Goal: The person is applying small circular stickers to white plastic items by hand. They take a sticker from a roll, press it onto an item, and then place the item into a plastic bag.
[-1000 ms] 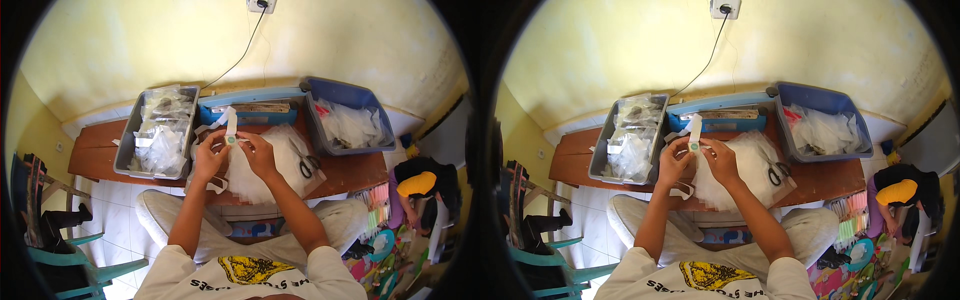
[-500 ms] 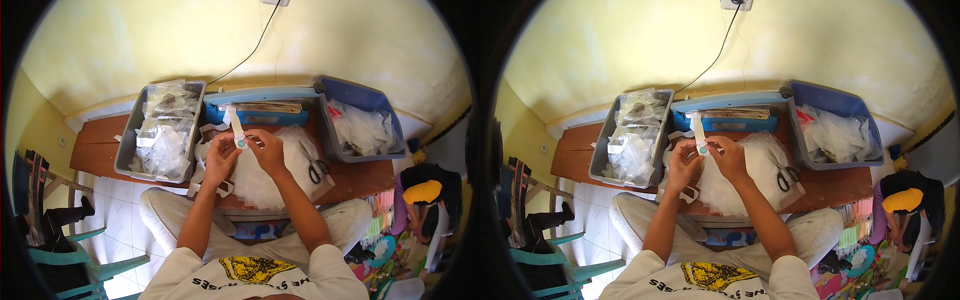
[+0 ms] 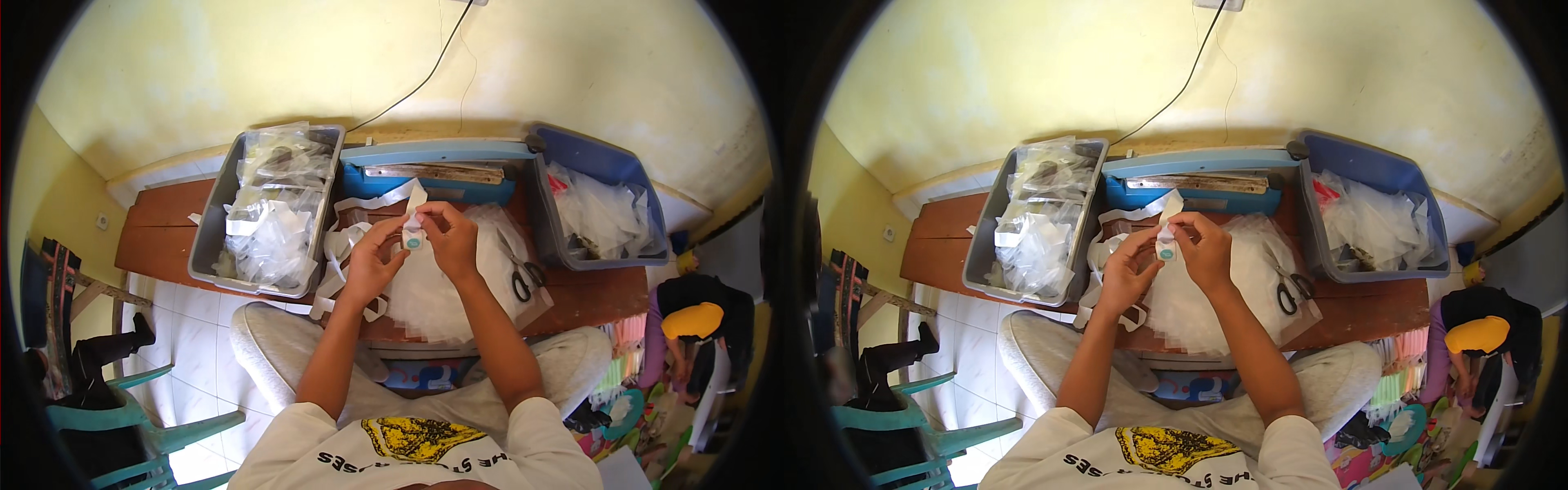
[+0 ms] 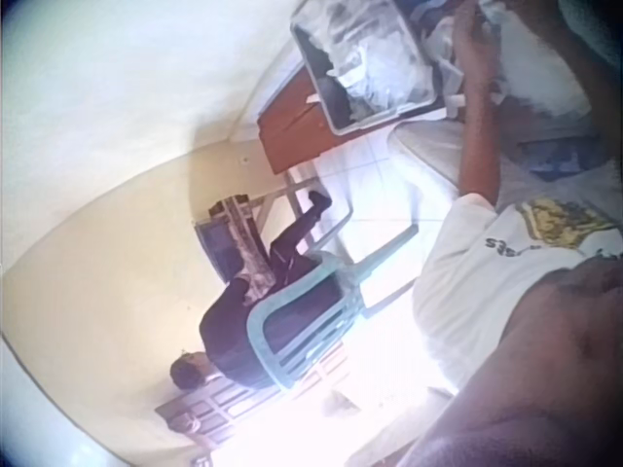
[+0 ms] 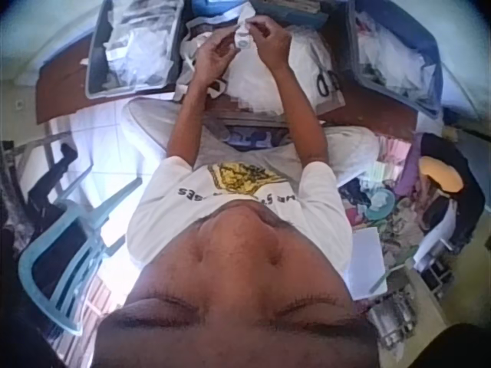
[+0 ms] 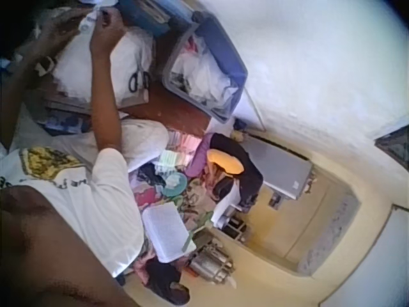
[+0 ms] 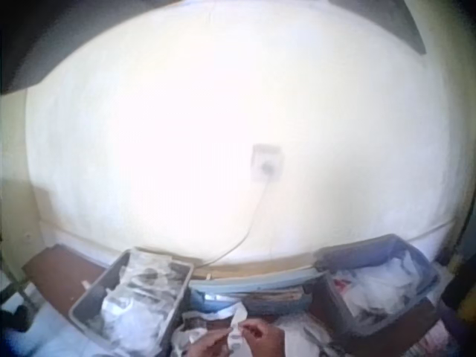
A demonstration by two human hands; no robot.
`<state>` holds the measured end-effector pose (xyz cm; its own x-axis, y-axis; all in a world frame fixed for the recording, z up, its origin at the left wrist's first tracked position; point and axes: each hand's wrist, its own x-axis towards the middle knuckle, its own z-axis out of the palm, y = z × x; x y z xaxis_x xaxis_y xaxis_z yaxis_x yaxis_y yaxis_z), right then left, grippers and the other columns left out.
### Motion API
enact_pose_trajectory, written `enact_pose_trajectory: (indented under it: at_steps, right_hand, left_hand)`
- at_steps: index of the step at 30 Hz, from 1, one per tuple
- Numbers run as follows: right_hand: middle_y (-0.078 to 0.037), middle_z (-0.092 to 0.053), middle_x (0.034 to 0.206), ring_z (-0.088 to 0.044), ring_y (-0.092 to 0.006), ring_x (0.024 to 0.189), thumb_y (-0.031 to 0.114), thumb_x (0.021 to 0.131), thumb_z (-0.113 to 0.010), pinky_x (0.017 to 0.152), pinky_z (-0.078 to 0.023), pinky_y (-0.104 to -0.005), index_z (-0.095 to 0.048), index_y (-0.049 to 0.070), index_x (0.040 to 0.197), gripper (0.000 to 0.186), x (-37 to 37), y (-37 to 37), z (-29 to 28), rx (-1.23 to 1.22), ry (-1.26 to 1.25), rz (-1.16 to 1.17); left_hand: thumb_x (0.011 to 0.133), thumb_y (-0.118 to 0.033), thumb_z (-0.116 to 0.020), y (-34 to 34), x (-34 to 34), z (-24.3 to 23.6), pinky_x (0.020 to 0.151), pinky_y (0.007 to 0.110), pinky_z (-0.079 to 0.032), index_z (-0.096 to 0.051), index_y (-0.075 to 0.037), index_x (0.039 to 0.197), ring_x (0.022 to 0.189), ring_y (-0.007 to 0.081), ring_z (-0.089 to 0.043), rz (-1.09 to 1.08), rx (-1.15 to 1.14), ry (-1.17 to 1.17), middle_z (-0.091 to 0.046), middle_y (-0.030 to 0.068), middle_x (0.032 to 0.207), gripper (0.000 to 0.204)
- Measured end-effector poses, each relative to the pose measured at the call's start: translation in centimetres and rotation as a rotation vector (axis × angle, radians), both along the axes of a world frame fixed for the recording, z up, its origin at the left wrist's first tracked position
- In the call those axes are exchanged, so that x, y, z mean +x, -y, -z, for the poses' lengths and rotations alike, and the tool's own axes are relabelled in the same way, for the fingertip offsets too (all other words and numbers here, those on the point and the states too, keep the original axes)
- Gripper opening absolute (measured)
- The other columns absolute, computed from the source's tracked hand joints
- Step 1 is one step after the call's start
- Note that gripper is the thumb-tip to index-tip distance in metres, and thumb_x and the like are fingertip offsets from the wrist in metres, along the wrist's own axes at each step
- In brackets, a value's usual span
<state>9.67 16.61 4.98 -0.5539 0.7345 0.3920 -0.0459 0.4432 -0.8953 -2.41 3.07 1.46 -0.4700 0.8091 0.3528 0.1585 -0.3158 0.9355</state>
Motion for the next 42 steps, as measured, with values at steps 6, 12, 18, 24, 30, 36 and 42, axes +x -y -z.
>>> enact_pose_trajectory:
  at_steps: [6, 12, 18, 24, 30, 36, 42]
  right_hand:
    - [-0.008, -0.084, 0.098, -0.081, -0.0170, 0.083, 0.011, 0.100, -0.079, 0.074, -0.060, -0.0302, -0.081, 0.005, 0.113, 0.015, 0.2, -0.6, 0.3, -0.137, 0.100, 0.024]
    - [-0.010, -0.080, 0.108, -0.079, -0.0199, 0.090, 0.011, 0.100, -0.079, 0.075, -0.062, -0.0327, -0.081, 0.006, 0.115, 0.017, 0.3, -0.1, -0.8, 0.043, 0.037, 0.038]
    - [-0.010, -0.079, 0.113, -0.078, -0.0238, 0.090, 0.006, 0.093, -0.083, 0.074, -0.064, -0.0336, -0.083, 0.008, 0.114, 0.021, 1.7, -0.1, -2.3, 0.408, 0.051, -0.117]
    - [-0.011, -0.082, 0.115, -0.080, -0.0262, 0.098, 0.008, 0.088, -0.089, 0.083, -0.066, -0.0363, -0.085, 0.008, 0.108, 0.020, 1.9, 0.0, -1.9, 0.557, 0.043, -0.150]
    - [-0.011, -0.082, 0.114, -0.081, -0.0290, 0.100, 0.012, 0.089, -0.090, 0.089, -0.066, -0.0372, -0.086, 0.008, 0.112, 0.024, 2.2, 0.0, -2.1, 0.587, 0.113, -0.198]
    - [-0.012, -0.083, 0.111, -0.081, -0.0286, 0.100, 0.013, 0.090, -0.089, 0.089, -0.066, -0.0374, -0.086, 0.006, 0.109, 0.021, 2.2, 0.0, -1.5, 0.589, 0.106, -0.198]
    - [-0.011, -0.084, 0.106, -0.081, -0.0284, 0.095, 0.012, 0.089, -0.090, 0.085, -0.066, -0.0367, -0.086, 0.004, 0.105, 0.018, 2.2, -0.3, -0.9, 0.574, 0.125, -0.215]
  left_hand:
    - [0.090, 0.016, -0.076, 0.7, 0.4, -1.2, 0.113, 0.035, -0.058, -0.071, -0.003, 0.144, 0.130, 0.0227, -0.068, -0.009, -0.059, -0.106, -0.066, 0.0120, 0.145, 0.057]
    - [0.095, 0.012, -0.077, 0.6, -0.2, 0.2, 0.112, 0.034, -0.058, -0.068, -0.001, 0.146, 0.130, 0.0215, -0.069, 0.026, 0.030, 0.213, -0.068, 0.0113, 0.141, 0.054]
    - [0.098, 0.008, -0.077, 0.8, -0.7, 0.2, 0.110, 0.032, -0.059, -0.065, 0.002, 0.148, 0.126, 0.0193, -0.070, -0.006, 0.008, 0.270, -0.067, 0.0109, 0.139, 0.052]
    - [0.098, 0.005, -0.079, 1.0, -0.9, 0.4, 0.108, 0.031, -0.060, -0.066, 0.004, 0.148, 0.126, 0.0194, -0.071, -0.037, -0.020, 0.221, -0.068, 0.0116, 0.138, 0.051]
    - [0.100, 0.005, -0.077, 1.2, -0.7, 0.0, 0.108, 0.031, -0.059, -0.065, 0.004, 0.149, 0.124, 0.0174, -0.069, -0.021, -0.102, 0.235, -0.069, 0.0102, 0.138, 0.051]
    - [0.098, 0.003, -0.081, 1.3, -0.8, 0.4, 0.105, 0.031, -0.061, -0.069, 0.003, 0.145, 0.122, 0.0185, -0.072, -0.051, -0.119, 0.163, -0.070, 0.0109, 0.134, 0.049]
    - [0.098, 0.002, -0.080, 1.5, -0.5, 0.1, 0.110, 0.033, -0.060, -0.070, 0.002, 0.145, 0.127, 0.0186, -0.068, -0.054, -0.183, 0.147, -0.069, 0.0103, 0.139, 0.048]
